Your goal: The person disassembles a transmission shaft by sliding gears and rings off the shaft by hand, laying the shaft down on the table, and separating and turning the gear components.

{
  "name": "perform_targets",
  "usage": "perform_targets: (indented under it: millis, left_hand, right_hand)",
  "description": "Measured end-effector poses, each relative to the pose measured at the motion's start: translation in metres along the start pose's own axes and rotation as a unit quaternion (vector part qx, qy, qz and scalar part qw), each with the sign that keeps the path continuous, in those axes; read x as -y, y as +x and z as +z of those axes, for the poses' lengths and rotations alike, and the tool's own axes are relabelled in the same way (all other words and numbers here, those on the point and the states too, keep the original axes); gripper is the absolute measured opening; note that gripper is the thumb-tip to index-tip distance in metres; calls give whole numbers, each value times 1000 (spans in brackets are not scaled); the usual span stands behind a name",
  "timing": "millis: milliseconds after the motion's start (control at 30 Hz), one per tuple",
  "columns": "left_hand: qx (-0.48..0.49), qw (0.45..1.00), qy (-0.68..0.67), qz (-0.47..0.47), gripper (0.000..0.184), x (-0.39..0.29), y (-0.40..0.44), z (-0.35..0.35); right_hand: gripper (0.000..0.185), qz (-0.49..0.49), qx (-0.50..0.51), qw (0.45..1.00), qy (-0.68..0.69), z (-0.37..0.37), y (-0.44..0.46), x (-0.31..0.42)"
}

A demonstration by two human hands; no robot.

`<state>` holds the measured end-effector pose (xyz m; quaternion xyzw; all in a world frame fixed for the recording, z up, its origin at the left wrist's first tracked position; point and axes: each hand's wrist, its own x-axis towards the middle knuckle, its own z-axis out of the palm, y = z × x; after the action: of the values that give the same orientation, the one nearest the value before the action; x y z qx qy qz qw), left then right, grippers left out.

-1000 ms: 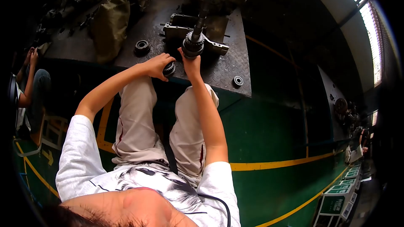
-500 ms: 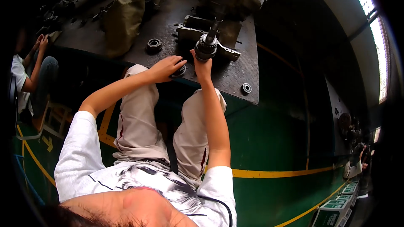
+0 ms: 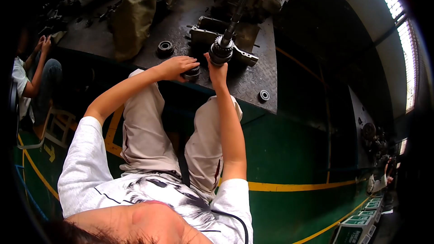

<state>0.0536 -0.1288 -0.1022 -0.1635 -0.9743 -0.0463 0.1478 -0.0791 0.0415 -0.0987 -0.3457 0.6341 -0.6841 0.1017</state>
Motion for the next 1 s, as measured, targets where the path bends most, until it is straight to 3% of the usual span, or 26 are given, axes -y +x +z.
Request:
perform_targets:
  millis: [233, 533, 833, 1000]
  left_hand:
    - [-1, 1000, 6, 8, 87, 4, -2, 4]
    - [5, 993, -102, -66, 81, 1, -2, -3]
    - [-13, 998, -60, -11, 81, 4, -3, 5]
    - [-28, 997, 17, 65, 86, 2, -5, 8]
  right_hand:
    - [28, 12, -9, 1000, 7, 0, -1, 3]
    - [29, 22, -14, 1000, 10, -2, -1, 5]
    - [28, 10, -11, 1000, 9, -1, 0, 2]
    - [29, 8, -11, 1000, 12, -1, 0, 0]
